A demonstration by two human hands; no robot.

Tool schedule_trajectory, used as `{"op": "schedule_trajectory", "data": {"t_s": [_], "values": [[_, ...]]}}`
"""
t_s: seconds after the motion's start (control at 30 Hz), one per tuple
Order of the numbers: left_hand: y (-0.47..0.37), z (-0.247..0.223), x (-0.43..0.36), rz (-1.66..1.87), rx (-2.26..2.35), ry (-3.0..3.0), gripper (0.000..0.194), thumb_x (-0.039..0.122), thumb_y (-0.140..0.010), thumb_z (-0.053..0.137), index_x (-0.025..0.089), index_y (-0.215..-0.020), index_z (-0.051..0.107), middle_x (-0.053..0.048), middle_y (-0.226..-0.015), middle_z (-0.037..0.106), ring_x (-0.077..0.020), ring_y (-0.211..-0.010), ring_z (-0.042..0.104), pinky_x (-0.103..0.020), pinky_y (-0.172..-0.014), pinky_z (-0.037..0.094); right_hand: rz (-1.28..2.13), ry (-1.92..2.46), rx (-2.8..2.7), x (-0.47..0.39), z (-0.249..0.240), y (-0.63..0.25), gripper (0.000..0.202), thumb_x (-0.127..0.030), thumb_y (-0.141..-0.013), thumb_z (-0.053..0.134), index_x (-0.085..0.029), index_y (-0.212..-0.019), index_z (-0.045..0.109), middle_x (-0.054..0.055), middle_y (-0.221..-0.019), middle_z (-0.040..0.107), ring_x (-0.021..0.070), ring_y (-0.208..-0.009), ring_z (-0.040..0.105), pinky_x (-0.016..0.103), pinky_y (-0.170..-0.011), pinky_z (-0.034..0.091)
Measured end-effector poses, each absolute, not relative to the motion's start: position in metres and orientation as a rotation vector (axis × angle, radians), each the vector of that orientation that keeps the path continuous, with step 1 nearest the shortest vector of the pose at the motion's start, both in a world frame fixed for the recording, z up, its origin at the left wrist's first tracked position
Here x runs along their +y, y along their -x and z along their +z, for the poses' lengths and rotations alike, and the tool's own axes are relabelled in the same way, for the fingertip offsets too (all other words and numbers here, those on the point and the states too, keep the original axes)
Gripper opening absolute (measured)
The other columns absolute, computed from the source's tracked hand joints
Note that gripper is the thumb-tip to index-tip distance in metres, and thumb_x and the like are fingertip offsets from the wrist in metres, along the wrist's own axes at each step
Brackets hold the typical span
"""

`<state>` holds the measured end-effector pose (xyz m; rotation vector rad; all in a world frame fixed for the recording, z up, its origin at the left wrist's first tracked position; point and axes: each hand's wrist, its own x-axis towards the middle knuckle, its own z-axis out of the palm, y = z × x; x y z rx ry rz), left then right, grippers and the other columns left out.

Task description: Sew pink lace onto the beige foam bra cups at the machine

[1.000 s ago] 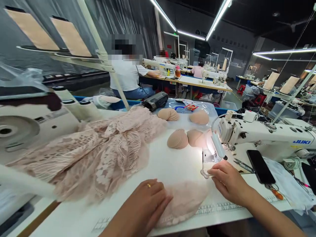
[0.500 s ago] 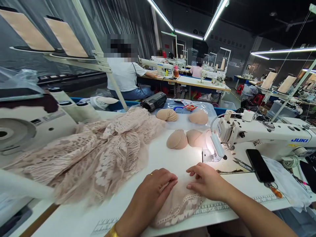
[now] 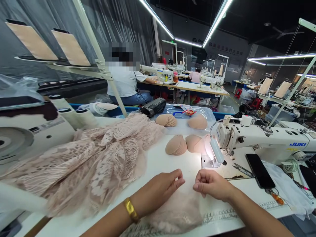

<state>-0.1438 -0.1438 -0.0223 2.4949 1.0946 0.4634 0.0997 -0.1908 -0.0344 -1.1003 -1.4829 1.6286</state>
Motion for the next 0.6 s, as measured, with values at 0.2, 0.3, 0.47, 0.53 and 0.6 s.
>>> {"op": "schedule_trajectory", "data": {"t_s": [0.2,0.3,0.47,0.53,0.6], "values": [[0.098,-0.002,-0.057,0.542,1.265,-2.604,0.04,0.018,-0.099,0.036,0.016,-0.127,0.065,-0.014,-0.126,0.072,-0.0296,-0.12,0.065,-0.043,-0.104,0.05,1.494,1.08,-1.421,-0.184,-0.045,-0.102,0.058,-0.073,-0.078,0.078,-0.019,-0.081,0.06,-0.003,-0.073,0.055,0.0126,-0.068,0.047,0.026,-0.065,0.035],[0.06,-0.012,-0.029,0.44,1.224,-2.687,0.053,0.012,-0.088,0.053,0.014,-0.141,0.059,-0.018,-0.153,0.055,-0.0344,-0.144,0.049,-0.05,-0.12,0.039,1.479,1.091,-1.433,-0.183,-0.048,-0.102,0.057,-0.074,-0.079,0.076,-0.019,-0.081,0.06,-0.002,-0.073,0.059,0.014,-0.069,0.051,0.027,-0.066,0.037],[0.035,-0.027,-0.016,0.293,1.069,-2.816,0.044,0.022,-0.081,0.074,0.013,-0.123,0.069,-0.017,-0.145,0.06,-0.0384,-0.143,0.047,-0.061,-0.121,0.033,1.444,1.101,-1.475,-0.182,-0.052,-0.102,0.047,-0.064,-0.084,0.075,-0.019,-0.082,0.061,0.0,-0.076,0.061,0.0154,-0.072,0.054,0.029,-0.07,0.041],[0.05,-0.025,-0.013,0.287,1.007,-2.843,0.037,0.021,-0.081,0.071,0.014,-0.118,0.071,-0.017,-0.138,0.065,-0.0372,-0.138,0.052,-0.056,-0.12,0.037,1.433,1.11,-1.493,-0.182,-0.052,-0.101,0.042,-0.059,-0.086,0.075,-0.019,-0.082,0.062,0.0,-0.077,0.062,0.0161,-0.074,0.055,0.029,-0.07,0.041],[0.077,-0.021,-0.01,0.276,0.934,-2.856,0.034,0.023,-0.082,0.069,0.018,-0.115,0.073,-0.014,-0.138,0.066,-0.0343,-0.137,0.054,-0.049,-0.12,0.041,1.433,1.117,-1.503,-0.182,-0.053,-0.1,0.038,-0.055,-0.087,0.074,-0.019,-0.082,0.062,0.0,-0.077,0.062,0.016,-0.073,0.055,0.029,-0.068,0.04]]}}
